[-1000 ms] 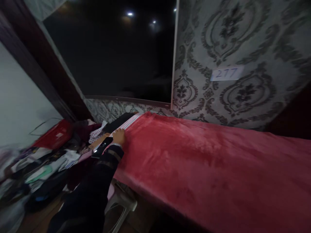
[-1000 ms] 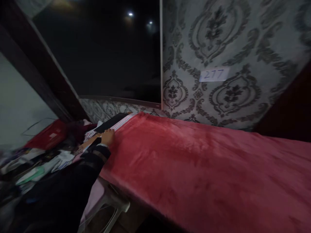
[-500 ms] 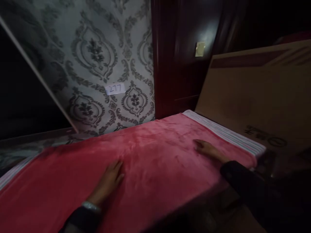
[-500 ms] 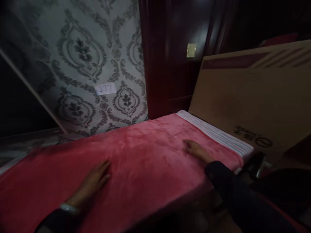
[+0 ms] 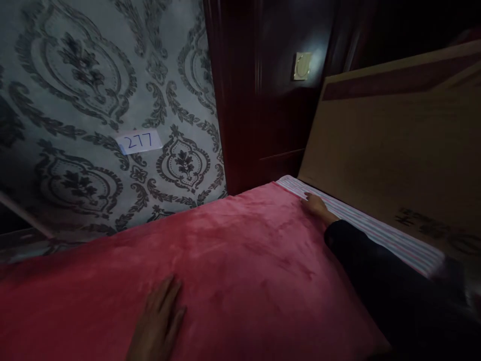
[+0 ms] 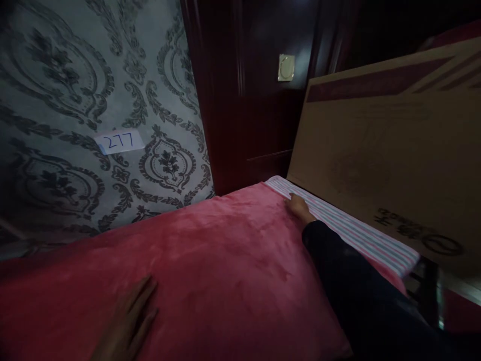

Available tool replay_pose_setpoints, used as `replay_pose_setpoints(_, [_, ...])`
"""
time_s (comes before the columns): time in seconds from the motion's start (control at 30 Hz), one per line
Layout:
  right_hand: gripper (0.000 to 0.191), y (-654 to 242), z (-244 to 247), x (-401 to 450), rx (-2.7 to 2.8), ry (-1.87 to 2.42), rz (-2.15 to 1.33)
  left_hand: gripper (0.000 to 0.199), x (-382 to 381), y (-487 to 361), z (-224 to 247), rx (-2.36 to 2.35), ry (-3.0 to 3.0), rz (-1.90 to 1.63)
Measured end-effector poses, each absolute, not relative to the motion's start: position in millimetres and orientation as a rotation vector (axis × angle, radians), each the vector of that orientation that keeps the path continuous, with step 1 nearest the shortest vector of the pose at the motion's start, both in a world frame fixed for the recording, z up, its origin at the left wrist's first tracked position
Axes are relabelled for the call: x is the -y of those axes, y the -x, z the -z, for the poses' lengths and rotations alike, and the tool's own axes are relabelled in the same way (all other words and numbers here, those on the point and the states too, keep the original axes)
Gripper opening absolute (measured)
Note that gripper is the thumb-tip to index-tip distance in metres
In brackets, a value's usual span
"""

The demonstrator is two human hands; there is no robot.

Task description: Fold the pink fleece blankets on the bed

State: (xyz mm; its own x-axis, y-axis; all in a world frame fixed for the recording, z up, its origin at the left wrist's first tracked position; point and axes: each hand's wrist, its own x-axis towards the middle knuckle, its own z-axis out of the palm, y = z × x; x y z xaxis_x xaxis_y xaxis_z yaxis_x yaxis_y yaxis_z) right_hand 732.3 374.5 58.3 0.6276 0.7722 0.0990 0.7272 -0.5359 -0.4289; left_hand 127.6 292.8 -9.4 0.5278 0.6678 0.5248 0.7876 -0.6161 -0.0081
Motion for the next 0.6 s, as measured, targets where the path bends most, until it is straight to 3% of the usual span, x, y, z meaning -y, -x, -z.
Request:
replay_pose_setpoints(0.13, [0.055,-736.4,-50.9,-405.4,1.181,2.507,-0.158,0.039,-282.7,-131.3,3.0,1.17,2.551,0.813])
replay_pose_setpoints(0.37, [0.038,-720.5,-45.8,-422.0,1.287,2.502,-0.061,0.029,-272.9,-145.8,5.8,1.244,2.582,0.754])
replay_pose_setpoints(0.6, [0.038,-738.4,-110.2,-428.5,1.243,2.343,0.212,0.028,-271.7,-143.9,8.8,1.234,2.621,0.793])
